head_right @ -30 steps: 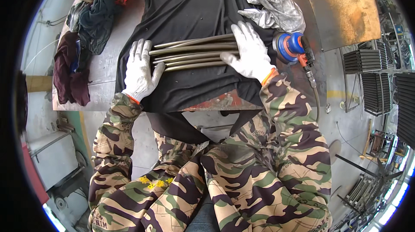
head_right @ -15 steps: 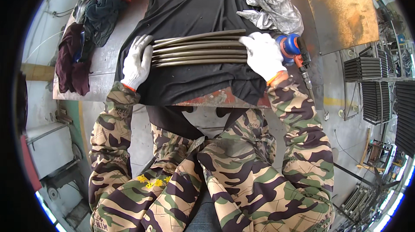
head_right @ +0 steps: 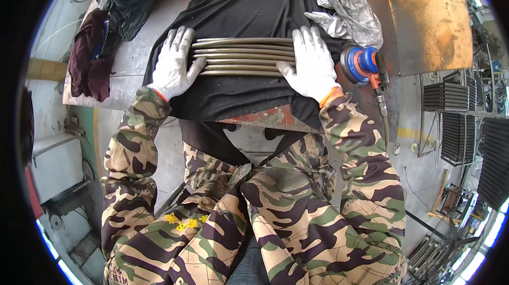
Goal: Clean metal pipes with a cloth and sand them using a handheld orbital sander on a workbench.
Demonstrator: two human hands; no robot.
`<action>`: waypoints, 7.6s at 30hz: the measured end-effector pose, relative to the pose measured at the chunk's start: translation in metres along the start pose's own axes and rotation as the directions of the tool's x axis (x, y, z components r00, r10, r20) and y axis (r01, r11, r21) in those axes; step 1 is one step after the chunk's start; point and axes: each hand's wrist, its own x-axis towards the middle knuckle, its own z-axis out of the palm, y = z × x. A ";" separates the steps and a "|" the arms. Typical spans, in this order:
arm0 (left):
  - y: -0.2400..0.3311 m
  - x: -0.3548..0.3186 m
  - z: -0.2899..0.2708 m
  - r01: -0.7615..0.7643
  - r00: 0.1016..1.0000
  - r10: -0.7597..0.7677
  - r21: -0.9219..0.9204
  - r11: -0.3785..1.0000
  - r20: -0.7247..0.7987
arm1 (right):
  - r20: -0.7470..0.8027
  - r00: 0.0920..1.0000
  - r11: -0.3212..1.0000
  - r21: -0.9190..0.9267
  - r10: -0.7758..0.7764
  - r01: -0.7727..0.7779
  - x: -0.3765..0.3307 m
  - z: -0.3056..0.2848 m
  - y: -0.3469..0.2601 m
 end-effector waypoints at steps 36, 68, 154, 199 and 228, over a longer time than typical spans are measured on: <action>0.008 -0.024 -0.008 0.003 0.986 0.010 -0.075 0.997 0.165 | 0.076 0.996 0.973 0.229 -0.055 0.036 0.049 -0.011 0.027; 0.016 -0.019 -0.026 0.067 0.993 -0.033 -0.308 0.949 0.113 | 0.015 0.884 0.690 0.619 0.467 -0.375 0.272 0.046 0.066; -0.019 -0.012 0.014 0.136 0.984 -0.180 -0.671 0.729 0.004 | -0.335 0.915 0.328 0.910 0.225 0.252 -0.013 0.019 0.024; 0.068 0.042 0.043 0.044 0.992 -0.038 0.046 0.998 -0.119 | 0.070 0.992 0.978 -0.172 -0.103 0.114 0.057 -0.088 0.009; 0.066 0.047 0.040 -0.016 0.998 0.026 0.173 0.985 -0.054 | 0.110 0.990 0.996 0.019 -0.091 0.090 0.057 -0.101 -0.015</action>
